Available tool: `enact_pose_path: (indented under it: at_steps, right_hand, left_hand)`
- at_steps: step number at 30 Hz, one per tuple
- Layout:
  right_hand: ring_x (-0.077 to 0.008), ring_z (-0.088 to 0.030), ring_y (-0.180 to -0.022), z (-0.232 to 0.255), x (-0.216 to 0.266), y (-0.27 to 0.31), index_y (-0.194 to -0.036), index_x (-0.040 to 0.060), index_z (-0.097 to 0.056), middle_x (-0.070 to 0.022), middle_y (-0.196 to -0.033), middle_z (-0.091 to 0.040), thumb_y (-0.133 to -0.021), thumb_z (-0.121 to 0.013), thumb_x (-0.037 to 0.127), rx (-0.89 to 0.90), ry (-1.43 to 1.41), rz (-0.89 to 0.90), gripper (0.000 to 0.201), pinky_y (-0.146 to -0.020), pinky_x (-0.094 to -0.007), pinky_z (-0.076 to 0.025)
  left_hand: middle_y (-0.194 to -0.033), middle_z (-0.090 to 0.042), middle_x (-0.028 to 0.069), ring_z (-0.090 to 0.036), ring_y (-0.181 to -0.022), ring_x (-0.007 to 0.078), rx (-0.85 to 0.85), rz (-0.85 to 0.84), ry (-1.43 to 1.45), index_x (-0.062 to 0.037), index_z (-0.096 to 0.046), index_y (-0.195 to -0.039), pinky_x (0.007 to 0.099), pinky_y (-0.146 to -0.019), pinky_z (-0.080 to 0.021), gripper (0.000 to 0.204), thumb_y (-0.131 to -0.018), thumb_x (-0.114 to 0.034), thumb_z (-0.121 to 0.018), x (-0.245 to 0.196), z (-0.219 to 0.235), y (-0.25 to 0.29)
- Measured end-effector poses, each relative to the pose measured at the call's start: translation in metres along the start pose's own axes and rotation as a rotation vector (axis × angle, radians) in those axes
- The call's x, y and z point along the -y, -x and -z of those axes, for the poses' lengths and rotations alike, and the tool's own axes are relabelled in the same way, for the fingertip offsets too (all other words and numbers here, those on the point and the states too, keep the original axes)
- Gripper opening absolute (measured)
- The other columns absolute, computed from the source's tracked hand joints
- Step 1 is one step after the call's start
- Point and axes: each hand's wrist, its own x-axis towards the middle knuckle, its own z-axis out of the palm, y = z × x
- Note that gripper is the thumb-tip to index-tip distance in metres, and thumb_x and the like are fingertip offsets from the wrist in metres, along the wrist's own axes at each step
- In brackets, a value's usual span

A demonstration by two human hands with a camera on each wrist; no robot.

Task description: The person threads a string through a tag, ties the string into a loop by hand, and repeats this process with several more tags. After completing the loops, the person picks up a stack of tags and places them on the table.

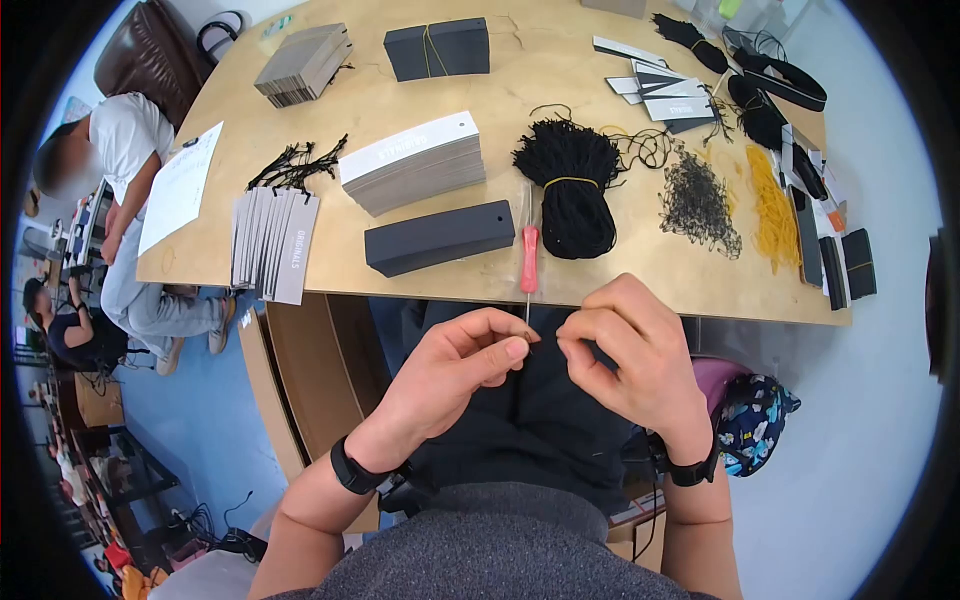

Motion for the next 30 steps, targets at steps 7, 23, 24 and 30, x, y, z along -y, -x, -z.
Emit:
enact_pose_path:
  at_steps: [7, 23, 24, 30]
  right_hand:
    - [-0.0266, -0.056, -0.071, -0.018, -0.008, -0.001, -0.081, 0.0052, -0.059, -0.0078, -0.081, -0.052, -0.066, -0.075, 0.0, -0.139, 0.196, 0.019, 0.022, -0.06, -0.0362, -0.048]
    - [-0.0243, -0.061, -0.074, -0.015, 0.021, 0.013, -0.09, 0.0032, -0.064, -0.0081, -0.084, -0.056, -0.081, -0.075, 0.008, 0.024, -0.339, -0.448, 0.014, -0.062, -0.0327, -0.05]
    - [-0.0243, -0.061, -0.074, -0.014, 0.021, 0.011, -0.09, 0.0032, -0.064, -0.0081, -0.084, -0.056, -0.081, -0.075, 0.008, 0.026, -0.341, -0.447, 0.014, -0.062, -0.0327, -0.05]
    - [-0.0248, -0.059, -0.078, -0.006, 0.013, 0.009, -0.096, 0.0048, -0.068, -0.0073, -0.088, -0.058, -0.078, -0.077, 0.007, 0.007, -0.156, -0.206, 0.021, -0.066, -0.034, -0.05]
  left_hand:
    - [-0.087, -0.063, 0.0016, -0.048, -0.071, 0.006, 0.094, 0.06, 0.336, -0.001, -0.066, -0.111, 0.0224, -0.063, -0.039, 0.02, -0.097, -0.014, -0.065, 0.006, 0.007, 0.006]
    - [-0.091, -0.065, 0.0061, -0.06, -0.073, 0.0128, -0.211, -0.759, -1.01, -0.0024, -0.073, -0.096, 0.0261, -0.063, -0.047, 0.014, -0.083, 0.0, -0.074, -0.001, -0.013, 0.003]
    - [-0.093, -0.066, 0.0061, -0.06, -0.075, 0.0115, -0.139, -0.644, -0.813, -0.0015, -0.072, -0.097, 0.0259, -0.065, -0.048, 0.012, -0.085, -0.001, -0.072, -0.002, -0.009, 0.002]
    - [-0.096, -0.067, 0.0024, -0.059, -0.084, 0.0086, -0.011, -0.167, -0.171, 0.0021, -0.069, -0.099, 0.023, -0.078, -0.047, 0.011, -0.094, -0.008, -0.068, -0.012, -0.009, 0.008]
